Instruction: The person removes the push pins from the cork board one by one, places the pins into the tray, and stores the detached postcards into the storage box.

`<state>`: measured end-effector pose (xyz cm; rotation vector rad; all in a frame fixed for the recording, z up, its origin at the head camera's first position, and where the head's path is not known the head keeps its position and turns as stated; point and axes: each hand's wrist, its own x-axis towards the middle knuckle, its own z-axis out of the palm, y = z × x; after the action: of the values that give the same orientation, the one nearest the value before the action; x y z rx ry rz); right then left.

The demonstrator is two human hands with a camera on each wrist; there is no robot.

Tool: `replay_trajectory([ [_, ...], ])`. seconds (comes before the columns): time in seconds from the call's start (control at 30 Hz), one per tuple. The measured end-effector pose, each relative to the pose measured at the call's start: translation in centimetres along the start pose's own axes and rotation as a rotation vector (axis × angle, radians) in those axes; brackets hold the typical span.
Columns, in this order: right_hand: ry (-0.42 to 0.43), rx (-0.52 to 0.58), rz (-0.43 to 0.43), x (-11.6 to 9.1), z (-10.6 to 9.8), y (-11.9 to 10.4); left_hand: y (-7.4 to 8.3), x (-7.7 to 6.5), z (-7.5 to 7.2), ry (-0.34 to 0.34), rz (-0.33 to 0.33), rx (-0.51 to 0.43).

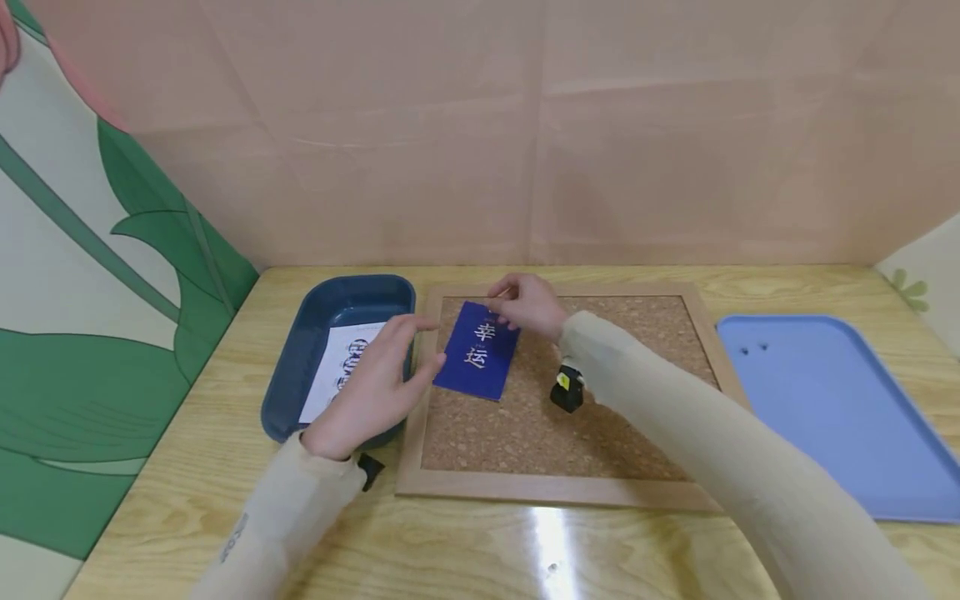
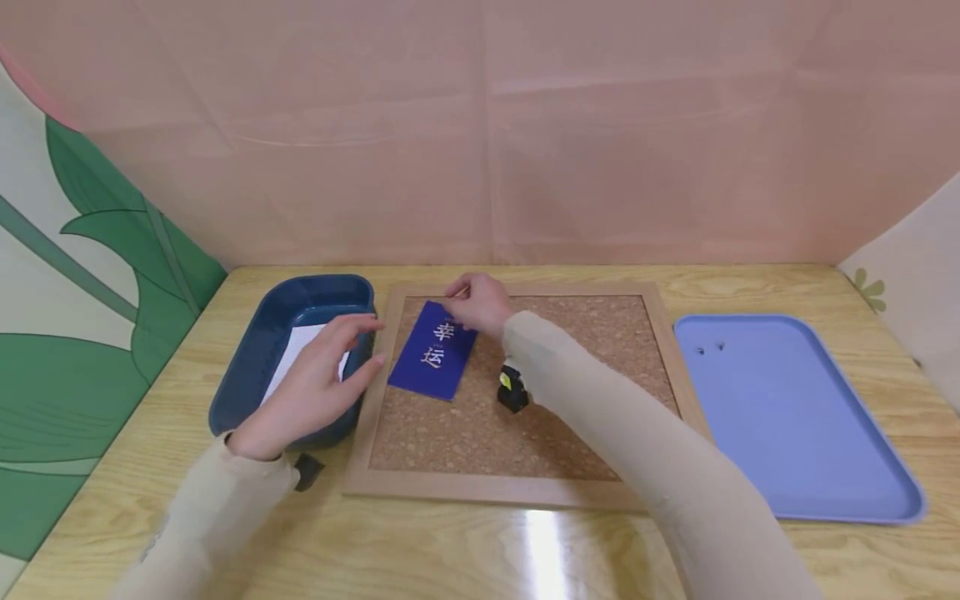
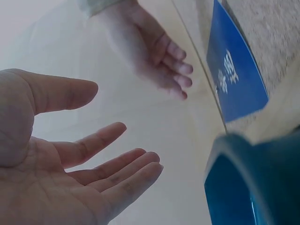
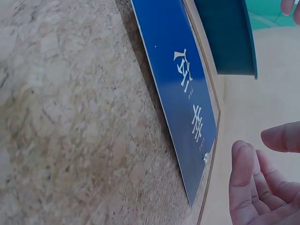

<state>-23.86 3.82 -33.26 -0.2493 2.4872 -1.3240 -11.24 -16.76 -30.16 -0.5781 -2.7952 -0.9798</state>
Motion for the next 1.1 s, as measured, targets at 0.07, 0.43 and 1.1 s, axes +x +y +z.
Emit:
replay_trajectory([
  [0.07, 0.010, -0.009, -0.002, 0.0, 0.0, 0.1, 0.2, 0.1, 0.3, -0.013, 0.004, -0.009],
  [0.43, 0.026, -0.021, 0.012, 0.1, 0.0, 0.4, 0.9, 0.5, 1.7, -0.031, 0.043, -0.060],
  [1.1, 0.018, -0.030, 0.003, 0.3, -0.1, 0.7, 1.1, 1.2, 4.2, -0.080, -0.025, -0.088],
])
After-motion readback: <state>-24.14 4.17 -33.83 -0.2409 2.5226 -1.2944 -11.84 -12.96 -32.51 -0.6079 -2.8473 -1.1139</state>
